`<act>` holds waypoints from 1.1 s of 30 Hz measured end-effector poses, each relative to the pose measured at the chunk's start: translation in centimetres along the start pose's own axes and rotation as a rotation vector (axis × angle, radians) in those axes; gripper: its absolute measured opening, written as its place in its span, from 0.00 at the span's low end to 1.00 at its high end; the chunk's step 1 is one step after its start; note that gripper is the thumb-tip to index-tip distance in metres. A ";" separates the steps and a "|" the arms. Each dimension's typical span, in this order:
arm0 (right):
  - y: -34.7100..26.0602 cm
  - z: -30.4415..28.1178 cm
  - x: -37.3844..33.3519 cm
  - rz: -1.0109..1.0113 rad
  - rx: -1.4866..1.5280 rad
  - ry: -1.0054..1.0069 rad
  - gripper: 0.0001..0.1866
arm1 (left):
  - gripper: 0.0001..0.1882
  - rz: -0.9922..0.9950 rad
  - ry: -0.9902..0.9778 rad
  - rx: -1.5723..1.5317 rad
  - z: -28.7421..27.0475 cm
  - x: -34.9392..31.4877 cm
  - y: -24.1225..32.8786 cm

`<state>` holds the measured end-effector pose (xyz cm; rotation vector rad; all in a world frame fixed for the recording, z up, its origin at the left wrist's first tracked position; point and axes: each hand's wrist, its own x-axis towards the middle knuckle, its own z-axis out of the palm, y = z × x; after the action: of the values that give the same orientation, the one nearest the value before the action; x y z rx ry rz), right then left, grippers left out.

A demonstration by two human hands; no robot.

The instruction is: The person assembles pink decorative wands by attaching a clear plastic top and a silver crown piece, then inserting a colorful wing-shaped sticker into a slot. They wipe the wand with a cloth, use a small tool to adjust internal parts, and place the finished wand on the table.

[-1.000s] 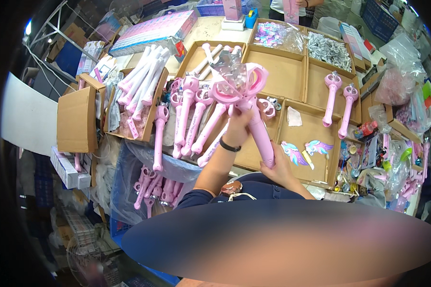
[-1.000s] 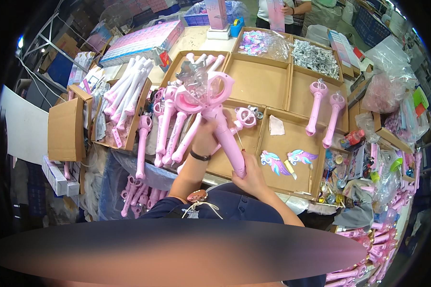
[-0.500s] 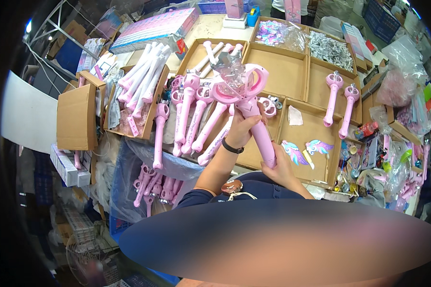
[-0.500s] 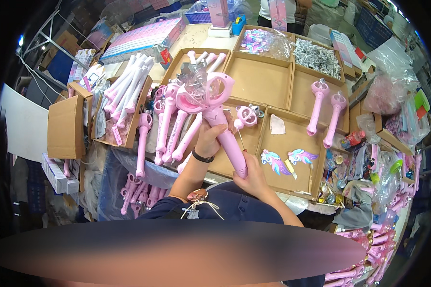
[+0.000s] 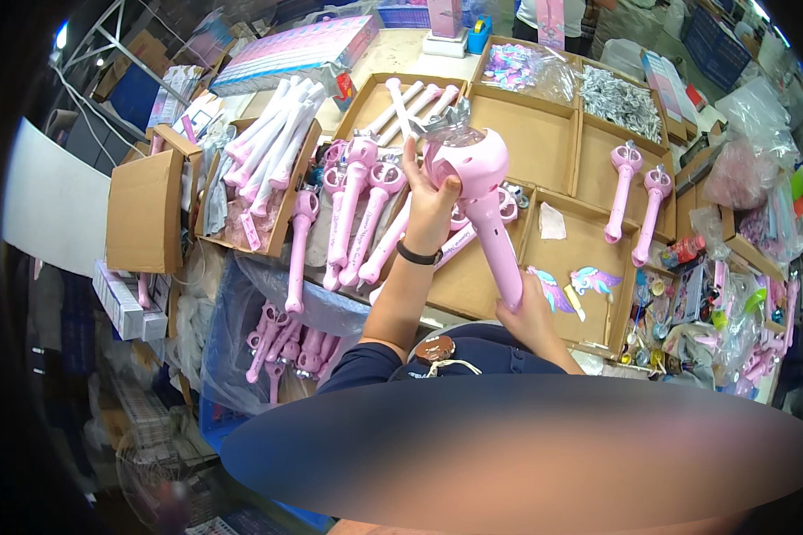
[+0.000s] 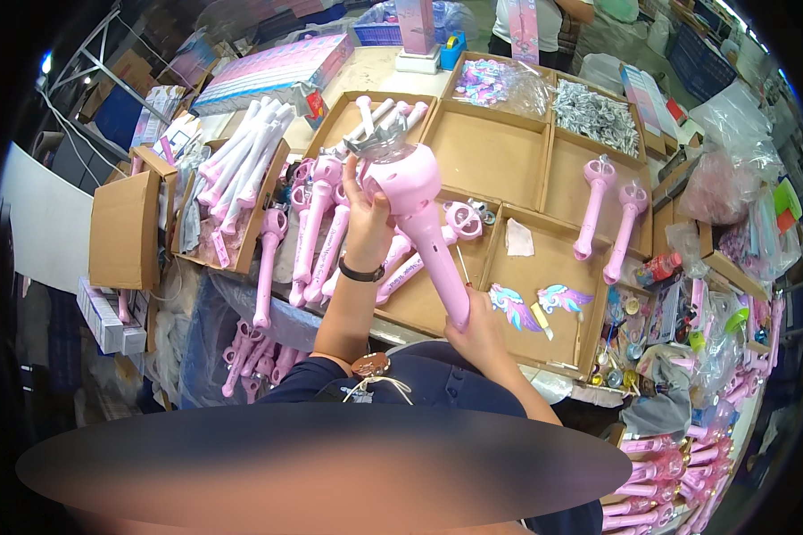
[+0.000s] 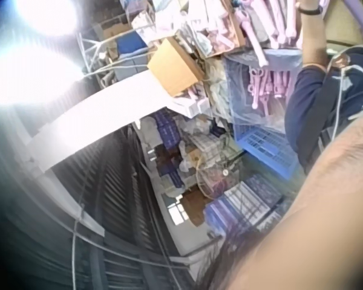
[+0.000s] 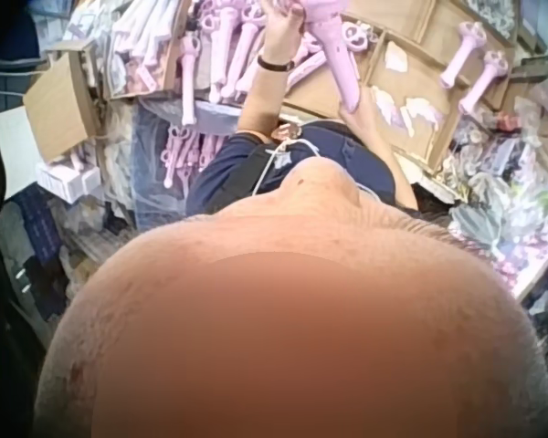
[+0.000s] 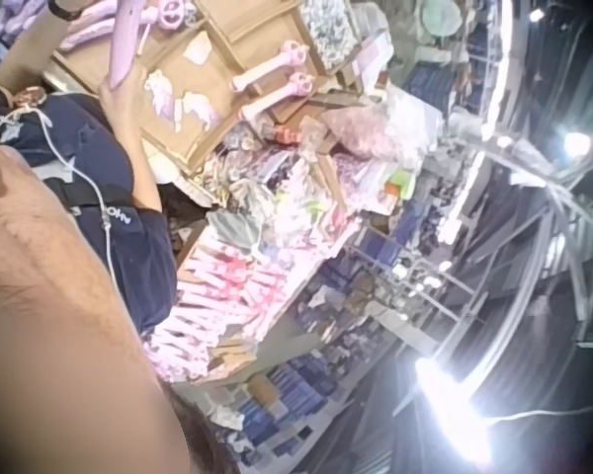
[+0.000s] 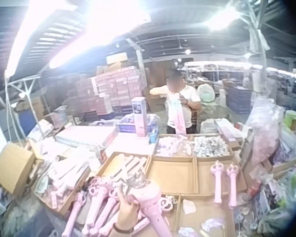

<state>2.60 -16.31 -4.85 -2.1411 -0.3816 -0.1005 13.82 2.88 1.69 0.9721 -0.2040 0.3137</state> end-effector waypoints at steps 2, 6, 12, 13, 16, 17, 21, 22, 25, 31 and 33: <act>-0.2 0.1 -0.1 0.015 -0.042 0.022 0.29 | 0.60 0.108 -0.005 0.089 -0.1 0.0 0.1; -0.4 -0.4 -0.3 -0.004 -0.150 0.068 0.29 | 0.51 0.160 0.029 0.251 -0.4 -0.2 -0.1; -0.9 -0.8 -0.2 0.029 -0.204 0.047 0.28 | 0.39 0.119 0.136 0.260 -0.8 0.4 -0.3; -0.9 -0.8 -0.2 0.062 -0.208 0.041 0.28 | 0.39 0.076 0.152 0.281 -0.8 0.4 -0.4; -1.1 -0.9 -0.2 0.077 -0.242 0.054 0.28 | 0.40 0.136 0.068 0.399 -0.6 -0.1 -0.6; -1.1 -1.0 -0.2 0.083 -0.260 0.052 0.28 | 0.40 0.156 0.053 0.467 -0.5 -0.3 -0.7; -0.7 -1.3 -0.2 0.059 -0.265 0.050 0.28 | 0.38 0.122 0.047 0.273 -0.5 -0.4 -0.5; -0.6 -1.3 -0.3 0.083 -0.256 0.027 0.28 | 0.38 0.110 0.040 0.234 -0.5 -0.4 -0.5; -0.4 -1.2 -0.3 0.067 -0.228 0.004 0.28 | 0.38 0.117 0.049 0.281 -0.7 -0.5 -0.4; 0.3 -3.0 0.5 0.144 0.214 -0.261 0.28 | 0.38 0.097 0.081 0.242 -1.6 -0.3 -0.4; 0.9 -4.7 0.6 0.431 0.826 -0.586 0.26 | 0.35 0.042 0.044 -0.128 -1.7 -0.3 -0.6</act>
<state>3.82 -20.45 -2.75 -1.3436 -0.2205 0.8089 13.84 3.93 0.25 0.8343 -0.2019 0.3564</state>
